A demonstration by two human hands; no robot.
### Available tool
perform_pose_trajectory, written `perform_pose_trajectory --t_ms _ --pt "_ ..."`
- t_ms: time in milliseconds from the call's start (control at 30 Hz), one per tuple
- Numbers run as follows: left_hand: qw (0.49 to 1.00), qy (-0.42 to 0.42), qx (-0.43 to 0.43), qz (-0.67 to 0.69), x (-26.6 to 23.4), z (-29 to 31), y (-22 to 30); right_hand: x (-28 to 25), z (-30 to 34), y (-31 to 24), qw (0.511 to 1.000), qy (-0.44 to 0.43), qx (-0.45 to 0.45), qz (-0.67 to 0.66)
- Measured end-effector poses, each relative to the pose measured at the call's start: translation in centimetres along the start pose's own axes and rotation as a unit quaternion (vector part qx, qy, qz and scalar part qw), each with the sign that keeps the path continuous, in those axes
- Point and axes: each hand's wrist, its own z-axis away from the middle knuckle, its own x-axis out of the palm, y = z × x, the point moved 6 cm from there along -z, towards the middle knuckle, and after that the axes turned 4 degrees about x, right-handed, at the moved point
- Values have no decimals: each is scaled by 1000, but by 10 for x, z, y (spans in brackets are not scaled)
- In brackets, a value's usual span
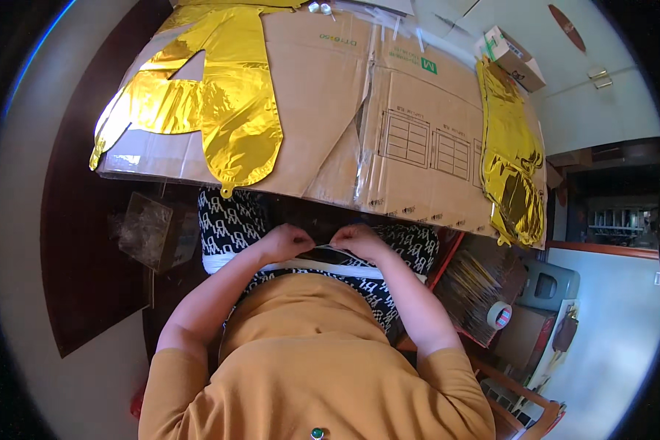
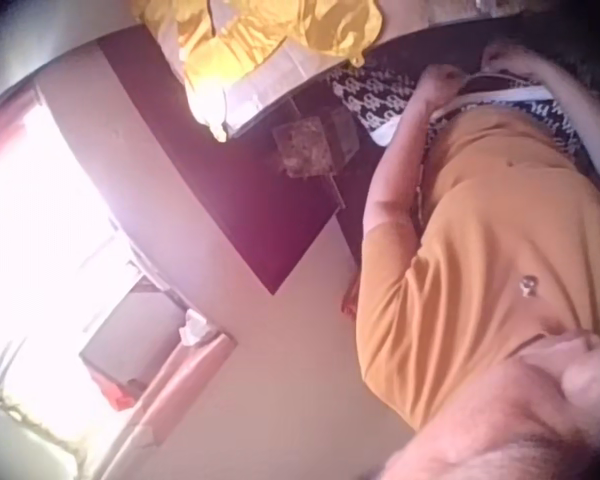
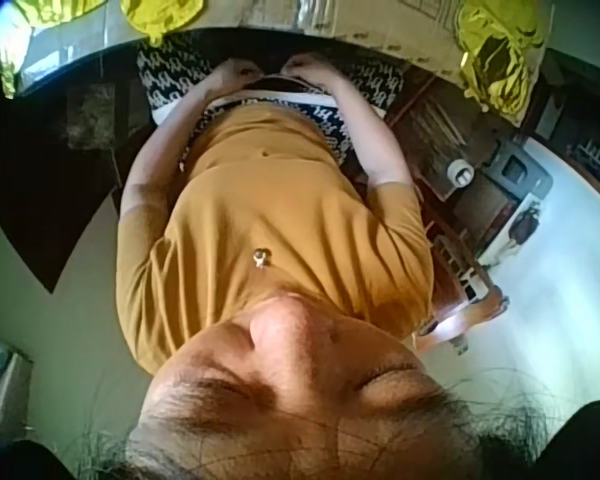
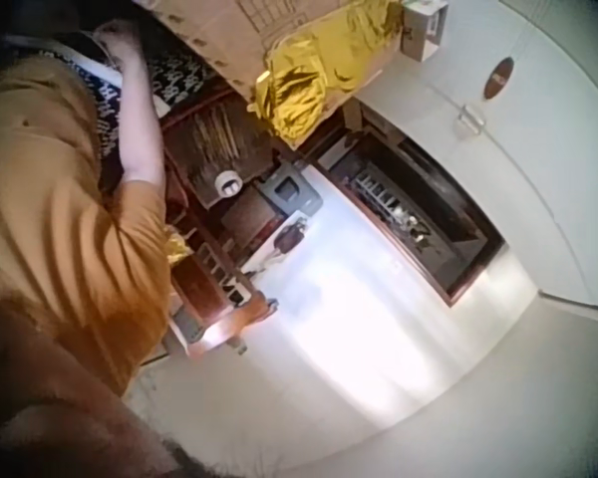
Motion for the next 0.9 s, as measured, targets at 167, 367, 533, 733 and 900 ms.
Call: perform_pose_trajectory --t_ms 167,367,533,733,900 --pt "995 83 51 30 -21 9 57 -10 40 -68 966 152 -139 158" --pt "926 149 274 -211 -44 63 165 7 108 -117 952 169 -252 -38" --pt "869 221 422 -133 -87 120 252 46 155 -192 879 -206 -301 -307" --pt "902 234 317 -173 -156 138 262 -6 171 -265 949 83 -300 40" --pt "909 108 280 287 -132 137 241 -3 173 -272 925 87 -354 104"
